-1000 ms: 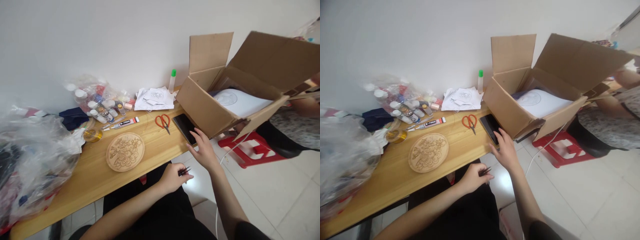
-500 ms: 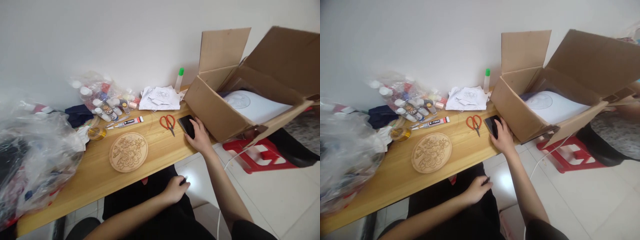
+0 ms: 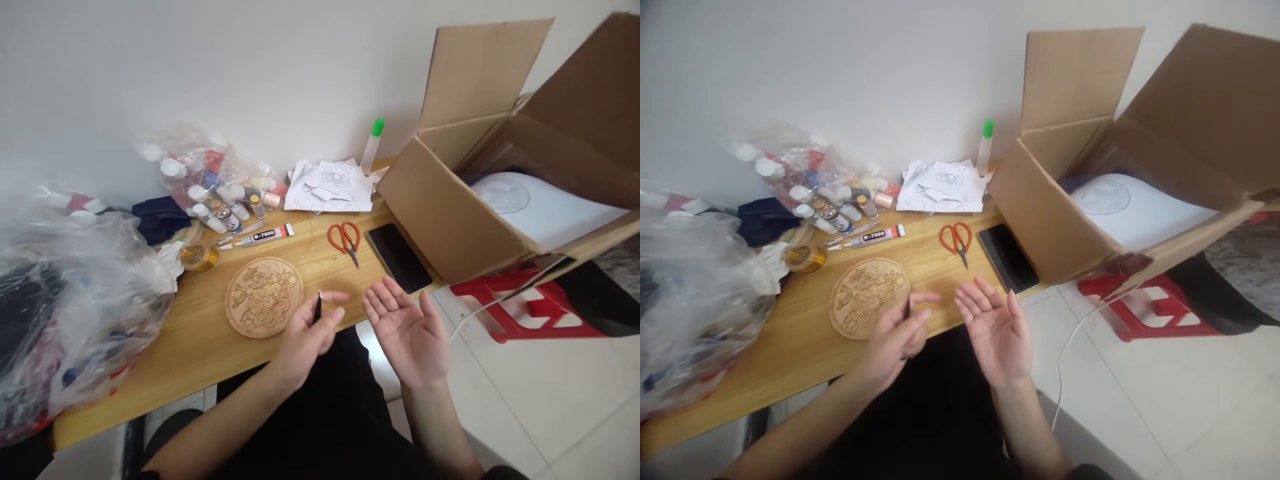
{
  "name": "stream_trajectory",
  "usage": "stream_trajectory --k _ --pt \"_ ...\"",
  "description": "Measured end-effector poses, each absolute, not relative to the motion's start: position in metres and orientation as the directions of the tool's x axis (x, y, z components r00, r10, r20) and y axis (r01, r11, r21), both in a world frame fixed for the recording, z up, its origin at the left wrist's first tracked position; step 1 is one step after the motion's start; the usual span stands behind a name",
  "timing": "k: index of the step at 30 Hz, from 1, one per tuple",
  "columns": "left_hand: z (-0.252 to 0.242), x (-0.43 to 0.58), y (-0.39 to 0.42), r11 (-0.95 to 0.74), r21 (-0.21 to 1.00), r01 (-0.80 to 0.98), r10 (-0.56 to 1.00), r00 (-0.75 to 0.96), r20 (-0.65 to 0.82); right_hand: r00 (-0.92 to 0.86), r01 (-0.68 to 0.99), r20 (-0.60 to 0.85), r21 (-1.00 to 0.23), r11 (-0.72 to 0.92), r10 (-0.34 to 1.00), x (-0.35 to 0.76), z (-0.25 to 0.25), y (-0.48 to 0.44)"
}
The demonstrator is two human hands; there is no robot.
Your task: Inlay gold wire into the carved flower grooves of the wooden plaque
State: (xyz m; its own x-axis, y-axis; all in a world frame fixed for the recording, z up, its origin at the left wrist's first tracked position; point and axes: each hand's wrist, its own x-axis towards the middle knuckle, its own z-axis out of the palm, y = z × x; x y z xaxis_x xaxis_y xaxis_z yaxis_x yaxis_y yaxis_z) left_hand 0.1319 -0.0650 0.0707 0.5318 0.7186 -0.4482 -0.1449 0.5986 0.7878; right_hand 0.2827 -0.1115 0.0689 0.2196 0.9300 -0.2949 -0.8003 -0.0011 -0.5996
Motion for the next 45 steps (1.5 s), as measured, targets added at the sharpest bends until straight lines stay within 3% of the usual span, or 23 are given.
stream_trajectory --k 3,7,14,18,28,36,40,45 --pt "0.090 0.124 -0.045 0.448 0.872 -0.199 0.833 0.448 -0.325 0.023 -0.869 -0.311 -0.477 -0.135 0.950 0.272 0.081 -0.105" --pt "0.098 0.121 -0.040 0.388 0.894 -0.224 0.870 0.409 -0.275 -0.109 -0.845 -0.262 -0.483 -0.228 0.959 0.260 0.093 -0.101" --pt "0.100 0.109 -0.044 0.310 0.908 -0.284 0.923 0.321 -0.215 -0.082 -0.648 -0.176 -0.738 -0.187 0.981 0.249 0.101 -0.097" --pt "0.102 0.106 -0.047 0.270 0.928 -0.258 0.939 0.284 -0.194 -0.072 -0.533 -0.173 -0.826 -0.184 0.982 0.247 0.100 -0.096" --pt "0.107 0.102 -0.050 0.272 0.911 -0.311 0.930 0.330 -0.165 -0.133 -0.617 -0.003 -0.782 -0.085 0.991 0.247 0.099 -0.097" --pt "0.115 0.106 -0.051 0.230 0.934 -0.273 0.937 0.322 -0.137 -0.048 -0.537 -0.147 -0.830 -0.150 0.988 0.251 0.093 -0.099" --pt "0.118 0.107 -0.052 0.162 0.965 -0.204 0.948 0.304 -0.095 -0.073 -0.579 -0.111 -0.804 -0.133 0.991 0.252 0.092 -0.099" --pt "0.117 0.107 -0.054 0.132 0.975 -0.177 0.949 0.306 -0.073 -0.086 -0.511 -0.156 -0.841 -0.179 0.984 0.256 0.090 -0.100"
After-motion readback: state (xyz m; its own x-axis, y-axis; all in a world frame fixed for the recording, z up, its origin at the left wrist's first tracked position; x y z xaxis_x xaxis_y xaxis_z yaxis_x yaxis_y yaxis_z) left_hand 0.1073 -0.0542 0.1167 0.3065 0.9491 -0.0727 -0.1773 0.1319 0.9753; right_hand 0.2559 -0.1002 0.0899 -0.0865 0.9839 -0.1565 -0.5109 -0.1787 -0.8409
